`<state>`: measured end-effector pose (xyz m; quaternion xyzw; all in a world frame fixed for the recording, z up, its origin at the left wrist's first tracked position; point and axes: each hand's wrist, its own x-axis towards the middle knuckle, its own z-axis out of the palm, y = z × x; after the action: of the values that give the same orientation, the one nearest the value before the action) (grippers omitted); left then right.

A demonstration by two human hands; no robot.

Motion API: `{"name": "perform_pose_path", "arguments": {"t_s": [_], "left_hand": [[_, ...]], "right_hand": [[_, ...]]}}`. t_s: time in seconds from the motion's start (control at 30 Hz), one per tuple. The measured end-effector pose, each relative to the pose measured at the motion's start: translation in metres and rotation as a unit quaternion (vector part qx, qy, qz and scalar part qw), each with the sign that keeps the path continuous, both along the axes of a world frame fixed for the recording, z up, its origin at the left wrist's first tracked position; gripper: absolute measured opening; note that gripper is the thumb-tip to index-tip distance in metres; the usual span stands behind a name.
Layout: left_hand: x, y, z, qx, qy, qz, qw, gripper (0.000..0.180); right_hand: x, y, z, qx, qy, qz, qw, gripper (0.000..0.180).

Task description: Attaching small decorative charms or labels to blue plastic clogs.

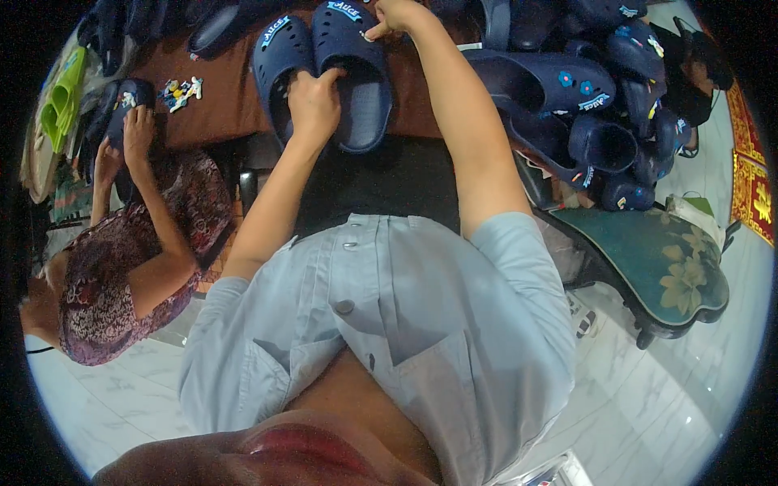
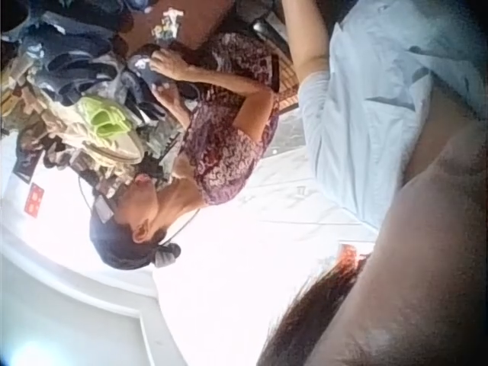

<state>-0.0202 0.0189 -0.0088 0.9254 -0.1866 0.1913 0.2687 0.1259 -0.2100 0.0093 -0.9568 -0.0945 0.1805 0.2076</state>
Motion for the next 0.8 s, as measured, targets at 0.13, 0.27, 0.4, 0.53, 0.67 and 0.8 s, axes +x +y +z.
{"name": "perform_pose_path", "arguments": {"t_s": [0.13,0.27,0.4,0.53,0.67,0.8], "left_hand": [[0.001,-0.001,0.000,0.003,0.016,0.004,1.000,0.025],[-0.002,0.003,0.001,0.014,0.009,0.018,1.000,0.025],[-0.001,-0.003,0.003,0.008,-0.007,0.013,1.000,0.026],[-0.002,-0.002,0.001,-0.006,0.026,0.012,1.000,0.026],[-0.003,0.000,0.000,-0.019,0.046,0.020,0.999,0.026],[-0.003,0.000,0.000,-0.006,-0.012,0.017,1.000,0.026]], "right_hand": [[-0.004,-0.004,-0.007,-0.024,-0.091,-0.032,0.995,0.049],[-0.027,-0.008,-0.006,0.091,-0.107,-0.070,0.988,0.038],[-0.046,-0.040,-0.015,0.180,-0.129,-0.167,0.961,0.036],[-0.073,-0.024,-0.012,0.077,-0.237,-0.238,0.939,0.029],[-0.089,0.007,-0.004,-0.065,-0.216,-0.222,0.948,0.032],[-0.081,-0.010,-0.014,-0.006,-0.257,-0.255,0.932,0.023]]}}
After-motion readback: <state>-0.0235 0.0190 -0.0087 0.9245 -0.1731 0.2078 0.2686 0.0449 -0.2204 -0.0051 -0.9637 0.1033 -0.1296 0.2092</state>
